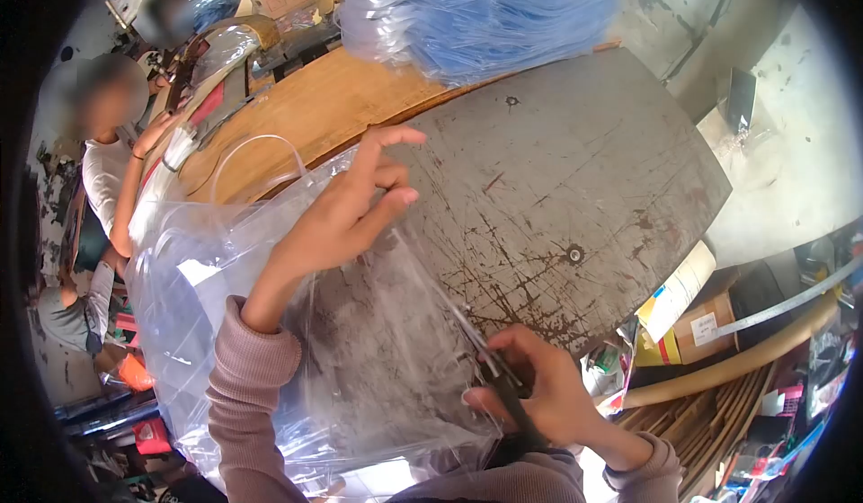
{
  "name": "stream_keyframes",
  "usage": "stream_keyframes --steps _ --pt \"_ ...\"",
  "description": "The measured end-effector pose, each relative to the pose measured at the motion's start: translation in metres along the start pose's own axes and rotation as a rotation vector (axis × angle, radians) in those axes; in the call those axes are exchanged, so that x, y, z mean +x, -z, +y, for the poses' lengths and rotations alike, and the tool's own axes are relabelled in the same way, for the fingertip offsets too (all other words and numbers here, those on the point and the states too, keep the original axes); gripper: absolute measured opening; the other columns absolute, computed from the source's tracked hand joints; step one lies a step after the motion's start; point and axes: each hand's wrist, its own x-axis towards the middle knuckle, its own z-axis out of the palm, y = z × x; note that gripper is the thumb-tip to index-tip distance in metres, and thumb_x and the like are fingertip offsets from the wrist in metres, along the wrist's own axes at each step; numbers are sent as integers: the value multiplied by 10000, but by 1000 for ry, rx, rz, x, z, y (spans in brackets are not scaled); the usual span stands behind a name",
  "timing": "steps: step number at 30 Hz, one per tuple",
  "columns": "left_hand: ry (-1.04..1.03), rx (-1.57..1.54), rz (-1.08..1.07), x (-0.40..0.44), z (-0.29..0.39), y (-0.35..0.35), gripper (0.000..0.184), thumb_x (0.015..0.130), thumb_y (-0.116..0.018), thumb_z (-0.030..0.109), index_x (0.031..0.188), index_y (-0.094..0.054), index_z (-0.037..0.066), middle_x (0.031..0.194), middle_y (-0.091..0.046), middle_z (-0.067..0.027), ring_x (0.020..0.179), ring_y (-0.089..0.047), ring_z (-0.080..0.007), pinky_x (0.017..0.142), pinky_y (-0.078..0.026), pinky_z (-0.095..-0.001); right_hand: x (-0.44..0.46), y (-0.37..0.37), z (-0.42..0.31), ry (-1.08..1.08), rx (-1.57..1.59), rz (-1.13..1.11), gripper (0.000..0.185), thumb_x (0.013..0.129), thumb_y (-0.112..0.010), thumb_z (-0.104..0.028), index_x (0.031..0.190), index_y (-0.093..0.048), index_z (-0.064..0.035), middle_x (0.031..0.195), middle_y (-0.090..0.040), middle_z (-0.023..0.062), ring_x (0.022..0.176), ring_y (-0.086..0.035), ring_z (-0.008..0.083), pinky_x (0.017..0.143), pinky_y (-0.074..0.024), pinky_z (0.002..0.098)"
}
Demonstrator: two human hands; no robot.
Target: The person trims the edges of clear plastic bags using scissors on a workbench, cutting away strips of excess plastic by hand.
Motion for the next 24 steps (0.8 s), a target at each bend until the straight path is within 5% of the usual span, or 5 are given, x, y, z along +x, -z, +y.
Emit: stream_keyframes --steps 3,7,10,15,24 --pt "106 43 -108 -7 19 -3 428 896 -505 52 1271 -300 71 647 -458 -44 607 -421 -179 647 -377 -285 -8 16 0 41 -110 184 464 672 -797 -198 995 -507 -32 701 -514 -17 622 -459 41 541 -354 209" --pt "154 137 -114 -22 22 -14 439 879 -531 57 1264 -321 67 695 -501 -78 668 -478 -234 688 -410 -325 11 32 11 118 -568 467 518 678 -778 -203 1069 -480 -40 754 -540 78 625 -517 176 561 -414 287" --pt "-218 480 101 -44 28 -29 405 844 -534 41 1227 -404 71 792 -525 -87 764 -513 -269 710 -433 -358 23 33 19 231 -779 485 583 685 -731 -177 1176 -438 -62 949 -512 152 794 -537 278 659 -446 381" --pt "-238 676 -141 -88 62 -51 353 765 -530 92 1117 -553 104 851 -488 -31 789 -509 -190 648 -425 -291 34 22 18 341 -1034 582 608 699 -668 -134 1231 -395 -20 988 -454 194 946 -451 365 766 -410 437" --pt "-339 764 -30 -102 52 -84 260 720 -580 135 976 -619 116 681 -424 40 666 -472 -84 529 -339 -215 30 20 10 296 -1221 533 532 747 -647 -173 1212 -444 -13 1020 -439 207 946 -445 364 766 -400 432"
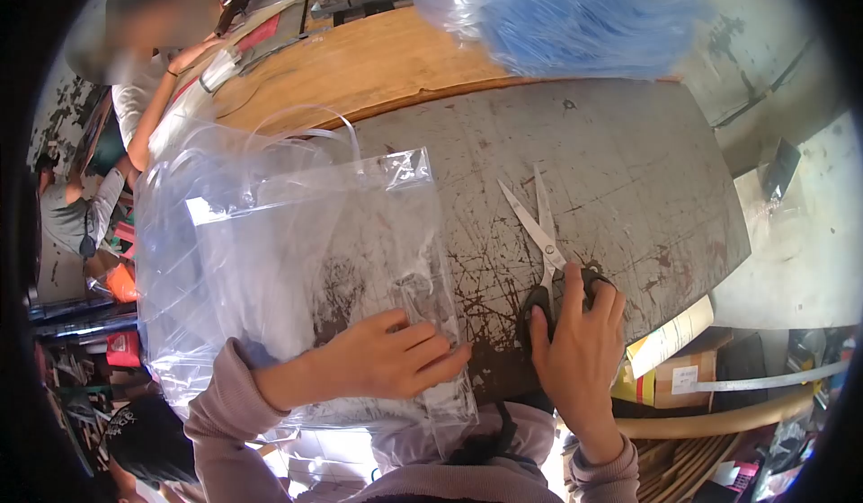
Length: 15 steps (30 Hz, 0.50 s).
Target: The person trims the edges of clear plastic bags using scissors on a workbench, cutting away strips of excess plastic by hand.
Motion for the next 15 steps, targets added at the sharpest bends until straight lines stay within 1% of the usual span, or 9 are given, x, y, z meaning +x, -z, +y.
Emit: stream_keyframes --steps 1,4,6,7,9,10,12,13,15 --pt "-6 -6 -2 0 0 0 260 720 -580 135 976 -619 116 681 -424 40 666 -472 -84 529 -339 -215 0 3 -1 -8 -1 -1 532 747 -647 -173 1212 -444 -13 1020 -439 207 946 -445 364 766 -400 432" --pt "1 -13 33 1 1 5 209 712 -586 130 919 -615 120 650 -403 44 630 -460 -78 508 -326 -212 2 10 -6 2 -69 -16 452 765 -643 -189 1162 -497 -30 1057 -450 197 963 -448 358 768 -405 429" --pt "-18 -16 -11 1 2 8 196 735 -578 175 922 -581 114 722 -456 41 690 -471 -89 544 -343 -237 6 12 -11 78 -62 81 386 754 -662 -173 1097 -545 -37 1044 -498 165 963 -476 346 782 -414 425" --pt "-28 -14 -5 1 2 7 196 735 -578 175 922 -581 114 722 -456 41 690 -471 -89 544 -343 -237 10 11 -14 73 -66 90 386 754 -662 -173 1097 -545 -37 1044 -498 165 963 -476 346 782 -414 425" --pt "-35 12 -18 1 5 6 170 736 -570 178 900 -572 131 715 -450 43 668 -468 -89 535 -341 -236 16 9 -20 267 449 34 316 742 -687 -149 1019 -585 -36 968 -560 127 896 -544 306 742 -450 379" --pt "-50 0 -13 1 6 4 170 736 -570 178 900 -572 131 715 -450 43 668 -468 -89 535 -341 -236 17 8 -24 250 439 38 316 742 -687 -149 1019 -585 -36 968 -560 127 896 -544 306 742 -450 379" --pt "-31 14 -32 1 6 3 149 737 -562 188 878 -563 142 711 -444 42 652 -463 -88 527 -330 -230 25 3 -29 251 765 -232 246 735 -707 -136 928 -615 -14 861 -603 116 782 -610 264 675 -481 323" --pt "-30 18 -32 1 5 2 149 737 -562 188 878 -563 142 711 -444 42 652 -463 -88 527 -330 -230 31 0 -29 255 767 -231 246 735 -707 -136 928 -615 -14 861 -603 116 782 -610 264 675 -481 323" --pt "-33 46 -24 1 6 0 134 735 -557 201 858 -554 149 705 -438 40 651 -462 -87 522 -325 -227 38 -4 -29 252 814 -361 193 748 -702 -143 874 -635 -13 789 -626 112 695 -636 238 611 -492 297"
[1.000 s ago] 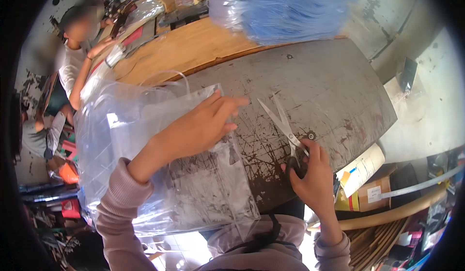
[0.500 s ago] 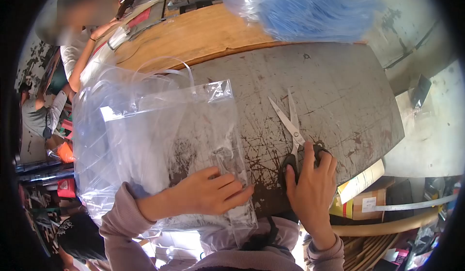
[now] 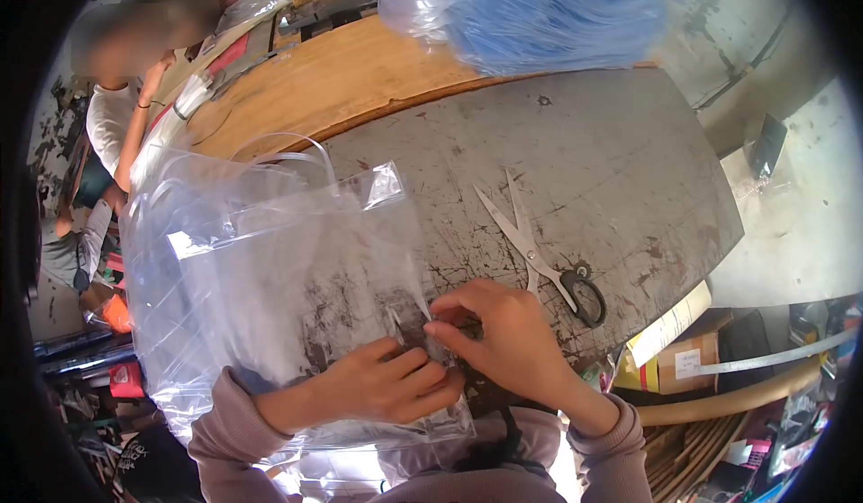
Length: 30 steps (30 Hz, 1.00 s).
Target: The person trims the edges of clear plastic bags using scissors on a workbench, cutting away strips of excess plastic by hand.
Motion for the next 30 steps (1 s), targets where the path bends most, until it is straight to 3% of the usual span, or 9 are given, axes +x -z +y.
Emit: stream_keyframes --steps 3,6,10,12,18,24,30 --pt "-18 35 -5 0 1 -2 143 727 -561 205 859 -554 151 698 -432 40 659 -464 -86 524 -322 -224 3 -1 2 -84 25 -23 157 744 -692 -125 858 -650 -25 753 -638 102 672 -646 229 607 -497 298" --pt "-13 36 34 1 0 -3 129 691 -580 166 818 -580 189 635 -378 61 584 -425 -62 499 -287 -209 2 0 3 -68 -39 -23 129 751 -671 -117 853 -654 -40 757 -644 89 660 -644 223 602 -497 303" --pt "-21 16 6 0 -2 -4 141 694 -580 168 833 -576 187 659 -394 59 613 -437 -64 507 -299 -210 3 -5 5 -58 -72 -14 105 751 -654 -113 820 -636 -36 735 -635 85 647 -635 229 587 -492 312" --pt "-33 7 -40 0 -3 -3 153 734 -554 204 879 -552 156 744 -424 25 718 -467 -97 542 -338 -227 3 -10 9 26 -148 32 83 746 -642 -107 793 -611 -46 733 -620 75 647 -617 246 568 -483 336" --pt "2 -73 -70 -3 -2 -11 177 735 -553 200 909 -548 168 778 -423 15 748 -467 -118 560 -348 -231 4 -11 12 355 -512 94 77 707 -610 -82 769 -571 -59 733 -571 53 689 -575 228 637 -440 342" --pt "20 -86 -76 -6 -1 -13 163 740 -549 200 901 -547 176 801 -442 5 771 -473 -129 568 -358 -251 5 -6 8 501 -756 60 151 630 -574 -129 759 -546 -56 727 -538 45 723 -559 216 696 -419 336" --pt "102 -109 -97 -10 -4 -16 174 745 -552 198 919 -545 190 815 -450 10 802 -481 -133 581 -371 -267 29 -8 13 598 -849 66 138 652 -581 -130 763 -535 -61 744 -550 69 703 -562 217 650 -437 347"
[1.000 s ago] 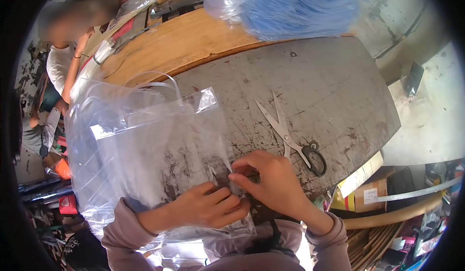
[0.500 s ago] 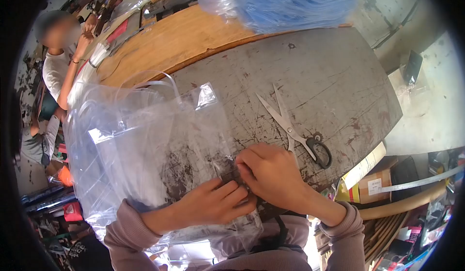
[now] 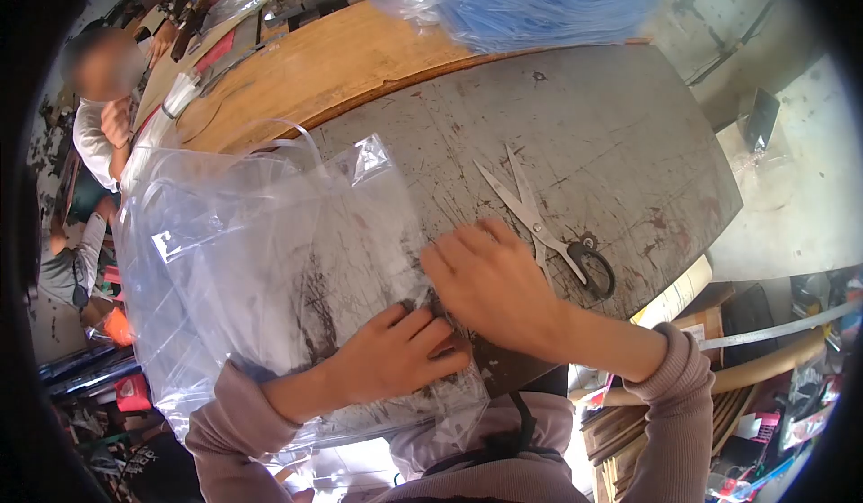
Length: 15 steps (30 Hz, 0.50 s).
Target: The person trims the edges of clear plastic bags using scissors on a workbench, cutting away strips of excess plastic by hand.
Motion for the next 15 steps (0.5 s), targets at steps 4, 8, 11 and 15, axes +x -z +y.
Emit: stream_keyframes --steps 4,8,11,15 --pt "-128 -62 30 1 15 0 193 749 -553 197 942 -545 190 830 -456 14 812 -480 -134 588 -376 -262 38 34 89 -456 -163 196 58 756 -557 -48 743 -509 -20 648 -548 140 625 -577 275 569 -458 385" --pt "-90 -74 22 3 9 3 222 739 -579 159 958 -562 194 807 -454 23 763 -473 -119 574 -367 -251 35 63 73 -308 -18 373 96 813 -560 -66 755 -522 0 650 -549 165 675 -603 274 580 -464 373" --pt "-99 -55 47 5 10 5 234 729 -601 126 952 -583 193 771 -451 30 717 -470 -106 555 -356 -244 -11 89 67 -586 305 444 115 853 -574 -102 843 -569 12 763 -589 92 697 -587 179 627 -459 296" --pt "-115 -11 18 4 12 4 213 748 -562 179 954 -545 125 827 -458 4 801 -476 -125 579 -370 -258 -126 118 65 -850 497 613 88 843 -559 -41 905 -604 1 820 -580 47 776 -554 131 719 -441 244"
